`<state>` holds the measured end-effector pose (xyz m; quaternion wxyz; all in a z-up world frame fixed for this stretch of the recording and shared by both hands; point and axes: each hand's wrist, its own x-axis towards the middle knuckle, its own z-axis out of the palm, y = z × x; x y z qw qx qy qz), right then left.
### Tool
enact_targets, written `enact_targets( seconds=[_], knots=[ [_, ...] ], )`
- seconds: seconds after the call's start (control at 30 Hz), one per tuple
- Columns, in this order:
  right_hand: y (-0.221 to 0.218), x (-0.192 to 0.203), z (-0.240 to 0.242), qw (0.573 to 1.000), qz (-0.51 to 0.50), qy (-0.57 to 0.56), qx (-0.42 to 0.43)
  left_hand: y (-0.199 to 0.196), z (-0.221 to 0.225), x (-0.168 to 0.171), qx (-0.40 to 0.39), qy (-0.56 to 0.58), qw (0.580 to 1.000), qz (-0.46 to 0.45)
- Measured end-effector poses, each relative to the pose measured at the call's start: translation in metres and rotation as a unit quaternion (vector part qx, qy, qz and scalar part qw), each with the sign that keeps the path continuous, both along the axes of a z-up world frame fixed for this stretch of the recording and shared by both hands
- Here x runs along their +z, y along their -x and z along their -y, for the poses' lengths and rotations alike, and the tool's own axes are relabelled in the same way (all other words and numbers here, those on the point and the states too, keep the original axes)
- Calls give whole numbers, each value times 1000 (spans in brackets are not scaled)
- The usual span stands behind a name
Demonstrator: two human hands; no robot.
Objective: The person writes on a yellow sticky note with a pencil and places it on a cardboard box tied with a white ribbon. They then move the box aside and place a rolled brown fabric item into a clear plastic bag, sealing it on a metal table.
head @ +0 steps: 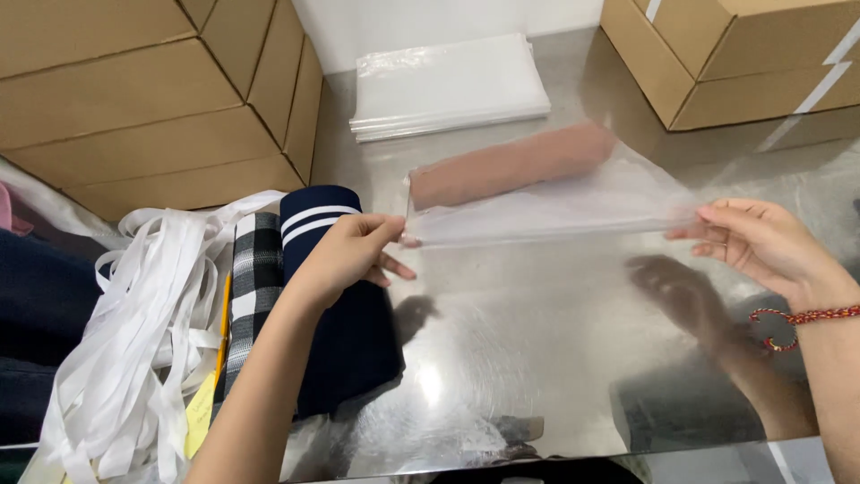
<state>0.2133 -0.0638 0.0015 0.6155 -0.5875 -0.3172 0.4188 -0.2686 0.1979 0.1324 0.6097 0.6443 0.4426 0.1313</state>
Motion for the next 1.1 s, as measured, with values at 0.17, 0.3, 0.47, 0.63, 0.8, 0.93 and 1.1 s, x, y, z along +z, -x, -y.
enact_targets(
  seconds=[0.17, 0.3, 0.47, 0.63, 0.8, 0.93, 1.1],
  knots=[
    [41, 18, 14, 972, 112, 204, -42, 0, 8, -7, -117, -104, 959, -238],
    [42, 31, 11, 949, 174, 262, -21, -18, -17, -33, -104, -274, 908, -300],
    [24, 38, -30, 900, 298, 318, -21, -58, -85, -63, -40, -325, 898, -294],
    [20, 43, -94, 934, 277, 220, -48, -82, -98, -59, -1, -174, 943, -283],
    [30, 36, -138, 979, 116, 161, -43, -80, -98, -80, 32, -74, 985, -154],
    [31, 24, -147, 989, 86, 110, -46, -79, -91, -80, 23, -73, 986, -151],
    [57, 36, -148, 986, 84, 128, -60, -74, -86, -73, -2, -50, 990, -130]
  ],
)
